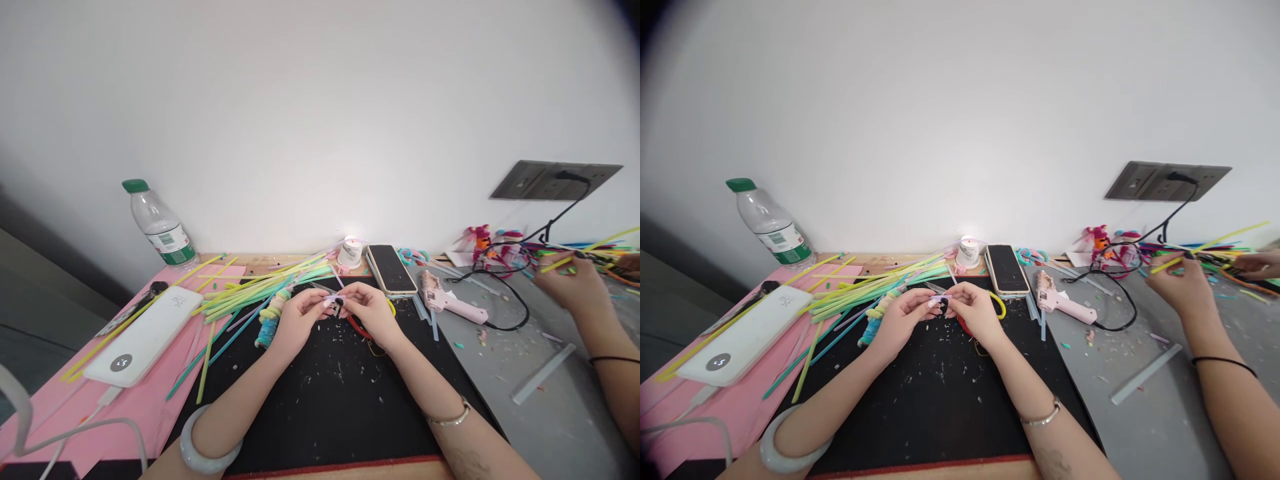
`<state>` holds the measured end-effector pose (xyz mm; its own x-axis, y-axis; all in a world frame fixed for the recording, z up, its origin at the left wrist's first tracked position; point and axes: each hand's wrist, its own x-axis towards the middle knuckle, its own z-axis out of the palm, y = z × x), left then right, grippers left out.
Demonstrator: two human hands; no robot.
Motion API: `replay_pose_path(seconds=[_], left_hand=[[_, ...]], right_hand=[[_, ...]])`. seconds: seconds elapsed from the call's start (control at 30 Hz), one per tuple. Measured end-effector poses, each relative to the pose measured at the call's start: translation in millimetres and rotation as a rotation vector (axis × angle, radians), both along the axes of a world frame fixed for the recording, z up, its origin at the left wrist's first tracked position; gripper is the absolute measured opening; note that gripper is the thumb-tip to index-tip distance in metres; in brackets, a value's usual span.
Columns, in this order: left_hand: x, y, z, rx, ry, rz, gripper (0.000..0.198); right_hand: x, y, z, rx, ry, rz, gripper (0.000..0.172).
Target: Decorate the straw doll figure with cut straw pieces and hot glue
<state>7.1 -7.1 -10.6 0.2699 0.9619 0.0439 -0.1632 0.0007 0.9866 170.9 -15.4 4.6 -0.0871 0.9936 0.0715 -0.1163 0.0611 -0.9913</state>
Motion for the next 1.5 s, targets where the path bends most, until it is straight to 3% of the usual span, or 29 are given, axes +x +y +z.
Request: replay_pose_path(seconds=[0.4,1.13,1.37,1.5], left_hand=[[-0.1,-0.8,0.1,-0.081,-0.016,0.016,0.02],[2.9,-4.3,9.3,-0.081,0.038,0.022,0.024],[0.9,-3.4,5.6,-0.088,-0.029,0.038,0.024],[1.1,-3.8,7.7,-0.123,-0.05,0.022,0.025]], right_hand=[[0.9,0.5,-1.1,-0.026,0.012,0.042,0.023],[2.1,0.9,0.5,-0.052,0.027,0.076,0.026],[0.0,1.5,-3.0,-0.057,0.047,0.052,0.033],[1.7,1.8,-5.3,-0.055,-0.068,0.056,0.029]])
